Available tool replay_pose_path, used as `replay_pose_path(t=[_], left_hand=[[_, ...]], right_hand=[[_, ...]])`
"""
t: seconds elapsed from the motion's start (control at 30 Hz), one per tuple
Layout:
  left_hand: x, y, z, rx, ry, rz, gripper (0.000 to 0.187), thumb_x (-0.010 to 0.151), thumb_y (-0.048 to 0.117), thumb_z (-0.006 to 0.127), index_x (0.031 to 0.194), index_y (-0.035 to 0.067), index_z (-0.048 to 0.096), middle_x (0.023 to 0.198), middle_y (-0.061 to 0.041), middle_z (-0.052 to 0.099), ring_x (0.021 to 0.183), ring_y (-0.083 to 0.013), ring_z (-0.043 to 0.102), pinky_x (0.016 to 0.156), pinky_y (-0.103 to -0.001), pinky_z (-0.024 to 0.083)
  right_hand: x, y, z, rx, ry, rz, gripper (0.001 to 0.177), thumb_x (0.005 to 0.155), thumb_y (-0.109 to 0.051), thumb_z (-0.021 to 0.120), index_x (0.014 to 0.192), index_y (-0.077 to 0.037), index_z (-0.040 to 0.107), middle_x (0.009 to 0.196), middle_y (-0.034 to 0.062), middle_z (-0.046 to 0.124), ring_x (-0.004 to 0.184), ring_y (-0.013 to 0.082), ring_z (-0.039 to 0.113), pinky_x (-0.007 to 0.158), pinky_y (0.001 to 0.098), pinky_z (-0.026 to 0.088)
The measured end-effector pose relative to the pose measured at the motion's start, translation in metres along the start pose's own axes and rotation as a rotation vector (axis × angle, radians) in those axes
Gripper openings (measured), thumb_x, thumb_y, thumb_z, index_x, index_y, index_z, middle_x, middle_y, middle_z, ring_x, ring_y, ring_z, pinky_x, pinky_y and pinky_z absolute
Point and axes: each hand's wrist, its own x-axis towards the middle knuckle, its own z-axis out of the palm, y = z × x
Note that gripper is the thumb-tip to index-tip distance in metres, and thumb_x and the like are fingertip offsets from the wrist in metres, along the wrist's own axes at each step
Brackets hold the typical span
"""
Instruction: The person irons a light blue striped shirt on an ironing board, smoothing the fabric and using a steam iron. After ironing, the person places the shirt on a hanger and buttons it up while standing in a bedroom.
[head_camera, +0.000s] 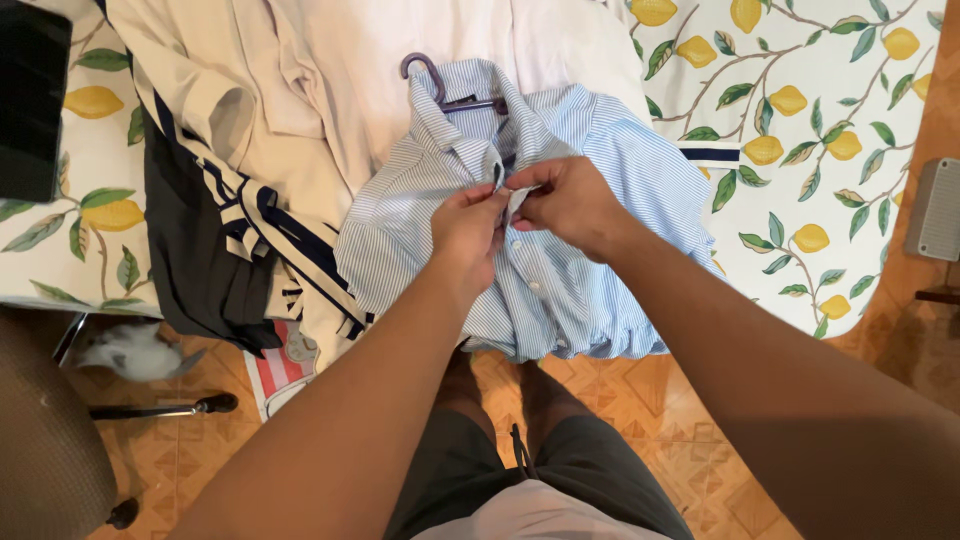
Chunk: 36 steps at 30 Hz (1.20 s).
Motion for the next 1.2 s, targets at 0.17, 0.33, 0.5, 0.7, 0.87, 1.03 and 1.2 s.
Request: replay_pose_path(t=[0.17,0.33,0.5,0.7,0.87,1.03,1.2], left_hand=[[-0.005,-0.012,-0.005,-0.091,0.086,-0.056,0.018,0.096,0.013,0.069,0.112,0.006,0.063,0.092,-0.002,0.066,0.075,-0.0134,0.061,0.068,-0.032,0.053],[-0.016,-0.01,-0.009,-0.095,0.069,0.014,0.02,0.096,0.012,0.065,0.116,0.007,0.064,0.097,-0.001,0.068,0.079,-0.0129,0.064,0.069,-0.033,0.054],[-0.021,-0.007,-0.007,-0.105,0.033,0.013,0.027,0.094,0.008,0.06,0.121,0.01,0.063,0.098,-0.002,0.07,0.081,-0.0132,0.066,0.07,-0.034,0.055],[-0.015,-0.01,-0.009,-0.093,0.047,0.071,0.017,0.1,0.013,0.065,0.113,0.004,0.06,0.097,-0.004,0.065,0.08,-0.0138,0.061,0.074,-0.033,0.053],[-0.017,-0.008,-0.01,-0.183,-0.041,0.064,0.016,0.102,0.016,0.058,0.111,0.004,0.058,0.101,-0.006,0.065,0.087,-0.0153,0.063,0.082,-0.034,0.057],[-0.018,-0.003,-0.013,-0.177,-0.071,0.018,0.016,0.101,0.013,0.057,0.114,0.004,0.058,0.103,-0.006,0.066,0.09,-0.0164,0.065,0.085,-0.035,0.057],[-0.02,0.002,-0.02,-0.08,-0.244,0.075,0.013,0.098,0.006,0.061,0.111,0.004,0.063,0.103,-0.005,0.068,0.091,-0.015,0.064,0.084,-0.033,0.053]], right_hand=[[-0.004,-0.018,-0.009,-0.201,-0.109,-0.035,0.022,0.088,-0.006,0.073,0.107,0.003,0.076,0.085,0.0122,0.077,0.072,0.0139,0.073,0.066,0.0275,0.062],[-0.008,-0.027,-0.021,-0.39,-0.146,-0.027,0.021,0.091,-0.02,0.073,0.104,-0.003,0.078,0.083,0.0068,0.073,0.069,0.0096,0.065,0.056,0.025,0.057],[-0.005,-0.033,-0.021,-0.386,-0.044,-0.004,0.025,0.082,-0.02,0.082,0.089,0.003,0.074,0.078,0.0073,0.071,0.066,0.0142,0.066,0.054,0.0295,0.058],[0.01,-0.042,-0.008,-0.552,-0.072,0.163,0.029,0.087,-0.022,0.079,0.086,0.005,0.069,0.078,0.012,0.069,0.069,0.0201,0.07,0.06,0.0353,0.063],[0.012,-0.045,-0.007,-0.275,-0.184,0.207,0.024,0.088,-0.017,0.076,0.098,0.003,0.068,0.092,0.0091,0.068,0.08,0.0183,0.07,0.065,0.0355,0.065],[0.013,-0.043,-0.008,-0.111,-0.182,0.303,0.02,0.092,-0.012,0.069,0.107,0.002,0.066,0.099,0.0089,0.068,0.086,0.0184,0.071,0.073,0.0367,0.067],[0.009,-0.042,-0.011,-0.006,-0.202,0.317,0.015,0.093,-0.01,0.065,0.105,-0.001,0.065,0.098,0.0074,0.064,0.091,0.0201,0.069,0.079,0.0408,0.066]])
